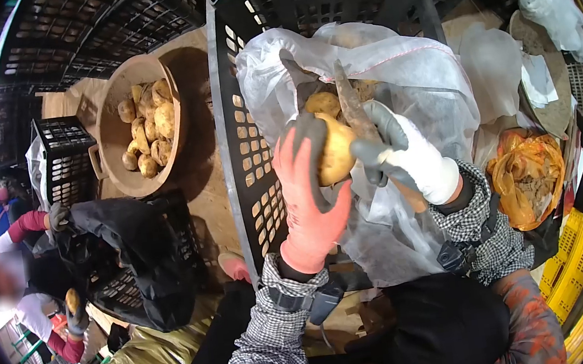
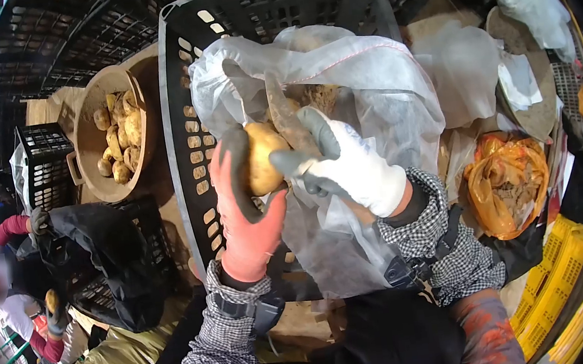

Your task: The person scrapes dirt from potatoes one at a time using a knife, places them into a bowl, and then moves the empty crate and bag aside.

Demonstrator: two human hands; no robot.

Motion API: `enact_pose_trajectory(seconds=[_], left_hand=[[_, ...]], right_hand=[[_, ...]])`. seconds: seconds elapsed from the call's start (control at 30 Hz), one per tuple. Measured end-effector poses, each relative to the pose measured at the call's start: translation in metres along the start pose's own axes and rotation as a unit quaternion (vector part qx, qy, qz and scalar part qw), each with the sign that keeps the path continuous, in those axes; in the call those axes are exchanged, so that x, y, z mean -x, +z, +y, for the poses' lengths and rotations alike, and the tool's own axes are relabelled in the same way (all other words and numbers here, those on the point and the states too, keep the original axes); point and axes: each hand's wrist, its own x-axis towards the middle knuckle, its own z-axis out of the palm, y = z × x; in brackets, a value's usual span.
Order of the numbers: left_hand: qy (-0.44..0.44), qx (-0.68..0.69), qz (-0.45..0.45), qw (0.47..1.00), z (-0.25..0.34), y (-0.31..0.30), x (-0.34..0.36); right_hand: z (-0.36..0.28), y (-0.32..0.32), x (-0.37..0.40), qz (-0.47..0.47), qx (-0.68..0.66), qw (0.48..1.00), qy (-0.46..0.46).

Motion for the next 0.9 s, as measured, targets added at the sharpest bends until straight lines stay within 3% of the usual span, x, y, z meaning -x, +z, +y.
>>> enact_pose_trajectory(seconds=[0.03,0.07,0.1,0.17,0.2,0.27,0.33,0.37,0.5,0.57,0.8,0.87,0.9], left_hand=[[0.032,-0.091,-0.054,0.994,0.009,-0.006,-0.004],[0.035,-0.089,-0.054,0.994,0.007,-0.003,-0.001],[-0.018,0.052,-0.011,0.998,0.005,0.002,0.001],[-0.090,0.311,0.051,0.945,0.005,0.004,0.001],[-0.122,0.343,0.058,0.930,0.006,0.001,-0.005],[-0.238,0.467,0.035,0.851,0.026,-0.006,-0.014],[-0.272,0.458,0.006,0.846,0.019,-0.004,-0.009],[-0.307,0.449,-0.024,0.839,0.017,-0.004,-0.007],[-0.313,0.460,-0.003,0.831,0.022,-0.005,-0.011],[-0.260,0.380,-0.001,0.888,0.013,-0.002,-0.006],[-0.231,0.314,0.000,0.921,0.005,-0.001,-0.003],[-0.163,0.160,0.030,0.973,-0.004,0.002,0.001],[-0.163,0.161,0.030,0.973,-0.004,0.000,0.001]], right_hand=[[-0.005,0.005,0.002,0.020,0.019,1.000,-0.002],[-0.008,0.006,0.003,0.040,0.039,0.998,-0.005],[-0.006,0.004,0.001,0.023,-0.061,0.998,-0.006],[-0.006,-0.002,0.000,0.010,-0.053,0.999,-0.002],[-0.007,-0.004,0.000,-0.003,-0.048,0.999,0.006],[-0.009,-0.006,-0.002,-0.022,-0.029,0.999,0.006],[-0.005,-0.009,-0.004,-0.040,-0.009,0.999,0.006],[0.003,-0.012,-0.007,-0.052,-0.006,0.998,-0.036],[0.002,-0.010,-0.006,-0.073,0.008,0.993,-0.097],[0.005,-0.012,-0.007,-0.080,0.007,0.992,-0.102],[-0.002,-0.013,-0.007,-0.082,0.021,0.994,-0.075],[-0.005,-0.005,-0.004,-0.048,0.022,0.997,-0.062],[-0.006,-0.002,-0.003,-0.014,0.022,0.998,-0.049]])
